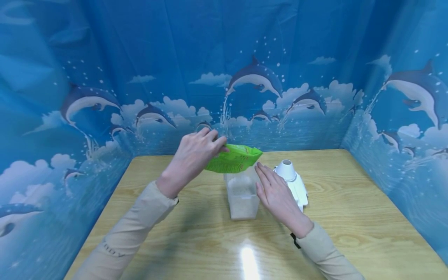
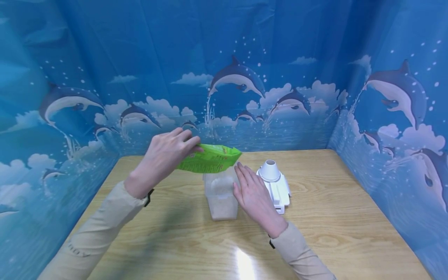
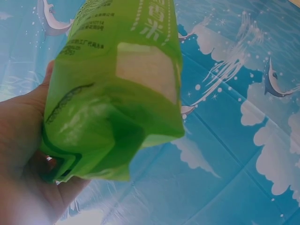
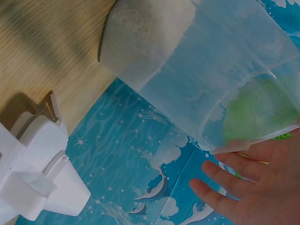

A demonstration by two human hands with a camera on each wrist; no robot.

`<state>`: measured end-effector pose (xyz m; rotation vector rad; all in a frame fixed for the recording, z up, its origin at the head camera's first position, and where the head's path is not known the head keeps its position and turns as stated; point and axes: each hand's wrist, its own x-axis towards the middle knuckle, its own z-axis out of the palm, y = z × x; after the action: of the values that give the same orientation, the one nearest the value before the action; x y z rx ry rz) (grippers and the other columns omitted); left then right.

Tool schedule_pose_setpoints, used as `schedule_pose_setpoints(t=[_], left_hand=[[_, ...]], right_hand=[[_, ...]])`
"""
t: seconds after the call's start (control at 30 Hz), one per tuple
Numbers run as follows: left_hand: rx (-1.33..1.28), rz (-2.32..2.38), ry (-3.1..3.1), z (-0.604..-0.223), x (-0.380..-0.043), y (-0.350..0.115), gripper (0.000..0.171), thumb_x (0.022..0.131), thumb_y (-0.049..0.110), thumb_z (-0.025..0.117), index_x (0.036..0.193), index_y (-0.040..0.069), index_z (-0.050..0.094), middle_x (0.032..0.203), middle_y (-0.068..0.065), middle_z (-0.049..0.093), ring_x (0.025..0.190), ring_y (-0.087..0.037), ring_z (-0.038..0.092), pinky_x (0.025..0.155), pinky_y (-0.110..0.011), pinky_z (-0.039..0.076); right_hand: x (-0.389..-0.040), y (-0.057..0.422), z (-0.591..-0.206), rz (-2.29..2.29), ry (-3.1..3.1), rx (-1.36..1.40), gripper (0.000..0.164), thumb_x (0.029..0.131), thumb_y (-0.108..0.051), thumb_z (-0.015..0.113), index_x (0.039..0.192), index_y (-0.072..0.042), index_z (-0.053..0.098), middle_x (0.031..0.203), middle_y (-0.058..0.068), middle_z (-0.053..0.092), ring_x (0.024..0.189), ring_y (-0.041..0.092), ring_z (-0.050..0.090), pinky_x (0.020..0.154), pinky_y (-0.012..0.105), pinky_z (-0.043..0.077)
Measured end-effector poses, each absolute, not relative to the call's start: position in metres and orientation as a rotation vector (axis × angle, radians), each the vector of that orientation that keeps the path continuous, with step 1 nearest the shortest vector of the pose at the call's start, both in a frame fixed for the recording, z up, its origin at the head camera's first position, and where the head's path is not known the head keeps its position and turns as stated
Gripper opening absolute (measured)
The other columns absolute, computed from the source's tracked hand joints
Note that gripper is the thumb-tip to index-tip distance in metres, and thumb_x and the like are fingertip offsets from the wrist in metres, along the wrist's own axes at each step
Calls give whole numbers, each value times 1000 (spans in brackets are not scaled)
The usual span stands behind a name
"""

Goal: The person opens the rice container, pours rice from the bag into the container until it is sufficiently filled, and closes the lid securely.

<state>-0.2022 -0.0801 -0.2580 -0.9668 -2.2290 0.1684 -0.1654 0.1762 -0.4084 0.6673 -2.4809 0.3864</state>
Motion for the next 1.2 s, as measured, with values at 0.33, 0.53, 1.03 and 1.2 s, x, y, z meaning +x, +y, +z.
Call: schedule_pose_setpoints(t=[0.33, 0.53, 1.03, 1.2], left_hand=[[-990, 142, -2218, -259, -201, -80, 25, 101, 36, 60, 101, 14, 69, 78, -3, 59, 66, -18, 53, 46, -24, 41], [-1011, 110, -2191, -258, -201, -80, 24, 98, 37, 64, 100, 14, 70, 78, -2, 58, 66, -17, 53, 47, -23, 41], [-1040, 60, -2172, -257, -202, -80, 23, 96, 37, 67, 98, 15, 72, 81, -2, 62, 71, -18, 56, 51, -24, 46], [-1045, 38, -2172, -256, -203, -81, 21, 96, 35, 67, 100, 15, 73, 83, -2, 62, 73, -18, 54, 52, -23, 46]], right_hand=[[-165, 175, -408, 390, -2518, 659, 54, 107, -29, 34, 149, 4, 43, 155, 21, 43, 139, 39, 45, 116, 52, 37], [-165, 176, -408, 391, -2503, 661, 54, 107, -28, 35, 149, 4, 44, 154, 21, 44, 138, 39, 46, 115, 52, 38], [-166, 176, -409, 372, -2484, 652, 53, 106, -28, 37, 146, 5, 47, 151, 23, 47, 136, 40, 48, 114, 53, 40], [-166, 176, -409, 374, -2476, 657, 53, 106, -28, 37, 146, 6, 47, 151, 23, 47, 136, 40, 48, 113, 53, 40]])
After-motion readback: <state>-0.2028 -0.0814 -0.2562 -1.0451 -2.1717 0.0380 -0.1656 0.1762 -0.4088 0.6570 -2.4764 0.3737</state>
